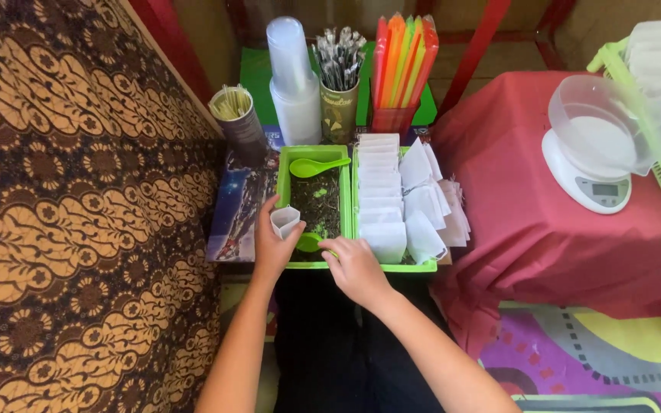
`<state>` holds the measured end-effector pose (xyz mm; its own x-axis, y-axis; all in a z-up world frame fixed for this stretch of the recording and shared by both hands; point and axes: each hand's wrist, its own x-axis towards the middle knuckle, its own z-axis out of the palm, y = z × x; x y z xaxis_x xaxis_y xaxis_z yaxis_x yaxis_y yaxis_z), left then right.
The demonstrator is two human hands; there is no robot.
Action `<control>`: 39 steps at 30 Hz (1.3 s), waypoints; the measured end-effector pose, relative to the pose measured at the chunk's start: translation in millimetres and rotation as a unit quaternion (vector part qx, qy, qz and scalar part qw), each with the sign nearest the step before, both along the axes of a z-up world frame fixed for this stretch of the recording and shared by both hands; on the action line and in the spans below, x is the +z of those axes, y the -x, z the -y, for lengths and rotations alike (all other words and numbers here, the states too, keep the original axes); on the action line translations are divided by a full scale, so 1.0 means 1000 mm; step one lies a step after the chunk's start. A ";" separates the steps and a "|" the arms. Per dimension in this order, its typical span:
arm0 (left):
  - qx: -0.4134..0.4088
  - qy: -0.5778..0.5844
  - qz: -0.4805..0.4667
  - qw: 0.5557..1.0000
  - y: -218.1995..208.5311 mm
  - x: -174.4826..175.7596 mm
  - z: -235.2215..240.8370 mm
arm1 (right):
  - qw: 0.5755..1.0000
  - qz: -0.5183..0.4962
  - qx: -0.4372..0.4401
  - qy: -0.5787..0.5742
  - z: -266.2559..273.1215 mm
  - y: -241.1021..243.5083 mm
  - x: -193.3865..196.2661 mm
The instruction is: The person scoops loose tea leaves from a green tray using a green plastic spoon and pours them into white tea bags. They then fold the top of the filled bags and place them into a green basket. The person repeats this process for multiple tea bags.
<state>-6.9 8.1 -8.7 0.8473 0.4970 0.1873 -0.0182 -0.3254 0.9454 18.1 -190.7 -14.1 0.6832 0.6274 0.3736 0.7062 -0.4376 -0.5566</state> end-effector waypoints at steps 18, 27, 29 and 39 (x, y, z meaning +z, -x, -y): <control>0.012 0.028 0.066 0.997 0.002 -0.005 -0.001 | 1.000 0.014 0.011 -0.008 -0.006 -0.007 -0.013; 0.028 0.005 0.111 0.993 0.004 -0.008 0.002 | 0.998 0.006 -0.002 -0.070 -0.009 -0.007 -0.008; 0.020 -0.001 0.117 0.993 0.007 -0.001 0.003 | 0.999 0.014 0.002 -0.041 -0.010 -0.005 -0.006; 0.026 -0.032 0.159 0.986 -0.003 -0.029 -0.001 | 1.000 0.013 0.010 -0.026 -0.008 -0.009 -0.013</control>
<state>-3.8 9.6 -37.8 0.7142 0.5170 0.4718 -0.2916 -0.3930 0.8721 26.8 -182.9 -26.9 0.6601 0.6200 0.4241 0.7293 -0.3935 -0.5597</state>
